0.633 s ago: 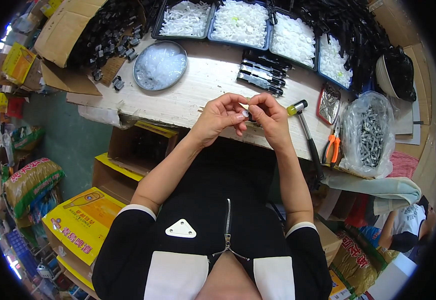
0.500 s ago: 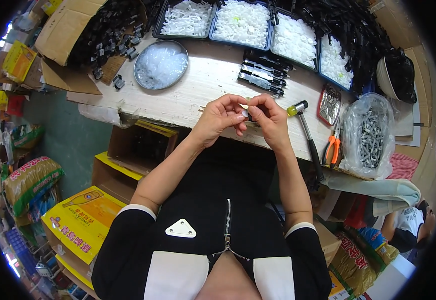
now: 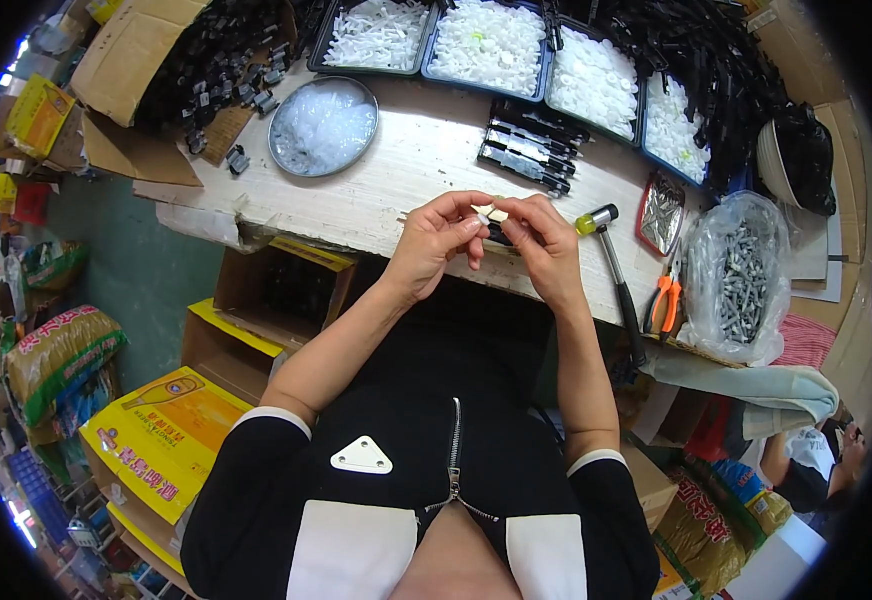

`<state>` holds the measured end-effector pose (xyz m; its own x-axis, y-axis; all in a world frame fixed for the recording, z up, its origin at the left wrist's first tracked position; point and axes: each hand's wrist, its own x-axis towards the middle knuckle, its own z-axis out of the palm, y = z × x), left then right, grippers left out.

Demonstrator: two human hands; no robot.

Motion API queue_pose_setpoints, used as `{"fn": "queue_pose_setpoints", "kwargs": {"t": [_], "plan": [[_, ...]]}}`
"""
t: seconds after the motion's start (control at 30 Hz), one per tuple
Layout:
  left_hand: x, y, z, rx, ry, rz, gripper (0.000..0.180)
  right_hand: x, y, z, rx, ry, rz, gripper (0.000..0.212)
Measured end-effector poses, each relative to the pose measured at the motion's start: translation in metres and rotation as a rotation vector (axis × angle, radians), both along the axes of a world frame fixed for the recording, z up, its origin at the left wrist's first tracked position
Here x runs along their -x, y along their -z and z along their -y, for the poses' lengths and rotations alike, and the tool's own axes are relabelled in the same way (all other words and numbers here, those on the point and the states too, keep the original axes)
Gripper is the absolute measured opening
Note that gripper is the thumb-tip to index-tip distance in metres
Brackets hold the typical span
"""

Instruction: Assembling small plastic and metal components at an assembly workbench.

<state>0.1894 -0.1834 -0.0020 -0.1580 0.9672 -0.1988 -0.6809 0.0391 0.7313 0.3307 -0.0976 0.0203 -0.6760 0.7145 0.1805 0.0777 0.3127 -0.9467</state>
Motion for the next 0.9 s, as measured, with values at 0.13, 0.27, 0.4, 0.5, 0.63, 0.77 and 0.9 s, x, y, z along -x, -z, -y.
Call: {"fn": "queue_pose_setpoints", "kwargs": {"t": [0.13,0.27,0.4,0.5,0.63,0.77,0.9], "plan": [[-0.002,0.001,-0.001,0.028,-0.003,-0.014,0.024,-0.003,0.007,0.002,-0.018,0.047,-0.006,0.012],[-0.005,0.001,0.0,0.02,-0.009,-0.034,0.024,0.0,0.011,0.007,0.024,0.06,0.0,0.009],[-0.004,0.001,0.0,-0.037,0.026,-0.066,0.025,0.003,0.014,0.008,0.015,0.064,0.005,0.007],[-0.005,0.0,0.0,-0.055,0.008,-0.11,0.025,0.004,0.015,0.008,-0.009,0.081,-0.027,0.008],[-0.006,0.002,0.001,-0.023,-0.042,-0.113,0.023,0.003,0.01,0.012,-0.024,0.129,-0.034,0.008],[-0.007,0.005,0.001,-0.051,-0.003,-0.073,0.024,0.007,0.007,0.013,-0.164,0.085,-0.002,0.007],[-0.007,0.004,0.0,-0.059,0.004,-0.095,0.023,0.007,0.008,0.012,-0.198,0.095,0.007,0.007]]}}
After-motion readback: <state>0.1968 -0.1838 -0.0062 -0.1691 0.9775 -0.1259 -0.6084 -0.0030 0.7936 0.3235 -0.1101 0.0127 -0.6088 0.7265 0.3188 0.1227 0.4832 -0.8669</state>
